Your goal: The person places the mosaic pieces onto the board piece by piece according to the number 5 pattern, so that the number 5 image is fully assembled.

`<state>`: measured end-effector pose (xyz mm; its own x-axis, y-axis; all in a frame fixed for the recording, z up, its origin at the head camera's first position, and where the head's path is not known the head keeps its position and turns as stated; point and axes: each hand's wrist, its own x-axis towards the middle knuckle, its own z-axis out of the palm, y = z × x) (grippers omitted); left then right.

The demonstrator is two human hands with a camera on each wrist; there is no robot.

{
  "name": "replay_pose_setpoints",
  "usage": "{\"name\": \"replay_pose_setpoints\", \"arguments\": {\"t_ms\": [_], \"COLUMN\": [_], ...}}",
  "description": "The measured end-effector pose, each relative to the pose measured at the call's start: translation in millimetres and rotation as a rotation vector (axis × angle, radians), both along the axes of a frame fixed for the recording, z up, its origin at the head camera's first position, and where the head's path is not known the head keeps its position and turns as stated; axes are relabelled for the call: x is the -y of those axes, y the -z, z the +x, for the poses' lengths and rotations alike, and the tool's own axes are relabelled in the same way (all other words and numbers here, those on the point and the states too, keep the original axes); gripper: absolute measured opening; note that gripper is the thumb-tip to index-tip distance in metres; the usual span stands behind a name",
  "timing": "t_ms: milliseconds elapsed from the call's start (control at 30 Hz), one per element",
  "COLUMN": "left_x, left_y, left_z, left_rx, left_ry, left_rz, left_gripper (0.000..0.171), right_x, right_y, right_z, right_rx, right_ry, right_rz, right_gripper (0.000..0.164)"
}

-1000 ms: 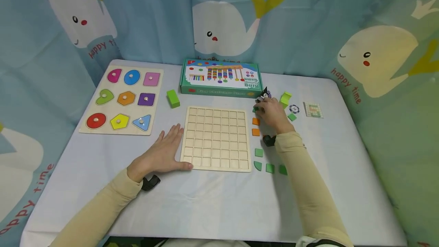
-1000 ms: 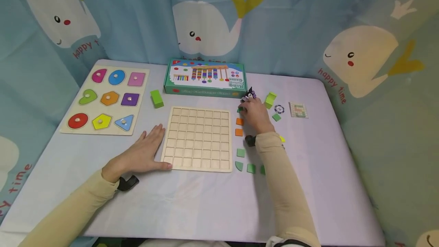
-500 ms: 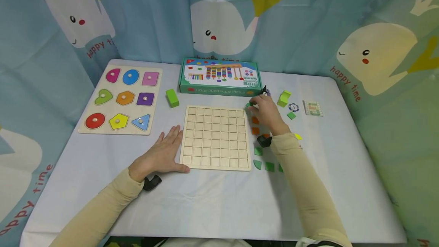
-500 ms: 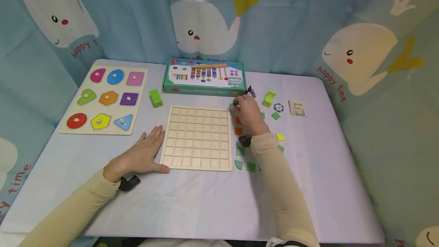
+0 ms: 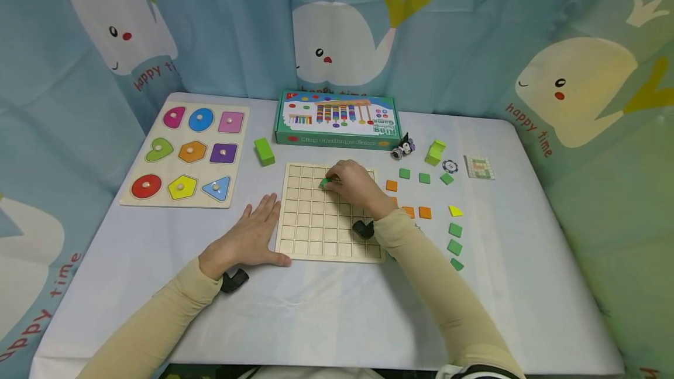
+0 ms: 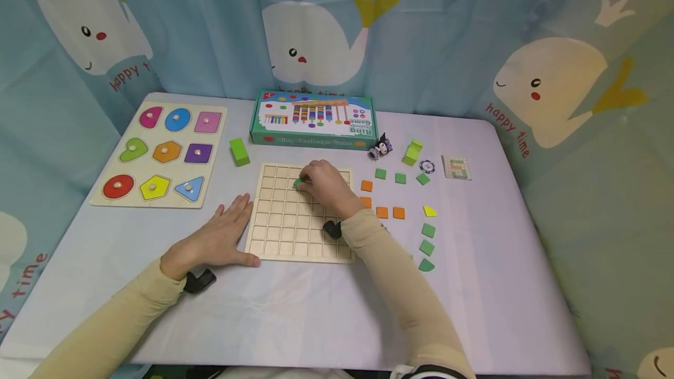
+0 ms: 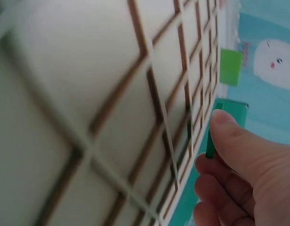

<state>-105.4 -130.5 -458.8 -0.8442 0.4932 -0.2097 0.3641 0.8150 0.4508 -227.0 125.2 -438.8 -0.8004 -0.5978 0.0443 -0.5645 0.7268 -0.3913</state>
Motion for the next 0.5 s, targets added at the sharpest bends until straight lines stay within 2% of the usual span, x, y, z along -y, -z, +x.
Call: {"name": "replay_pose_setpoints", "arguments": {"t_ms": [500], "left_x": [0], "left_y": [-0.6], "left_z": [1.1], "left_rx": [0.001], "left_ry": [-0.009], "left_rz": [0.005], "left_gripper": [0.127], "right_x": [17], "right_y": [10.4], "right_z": [-2.0], "right_rx": [-0.020], "right_ry": [-0.006], "right_rz": [-0.001], "right_gripper": [0.023]}}
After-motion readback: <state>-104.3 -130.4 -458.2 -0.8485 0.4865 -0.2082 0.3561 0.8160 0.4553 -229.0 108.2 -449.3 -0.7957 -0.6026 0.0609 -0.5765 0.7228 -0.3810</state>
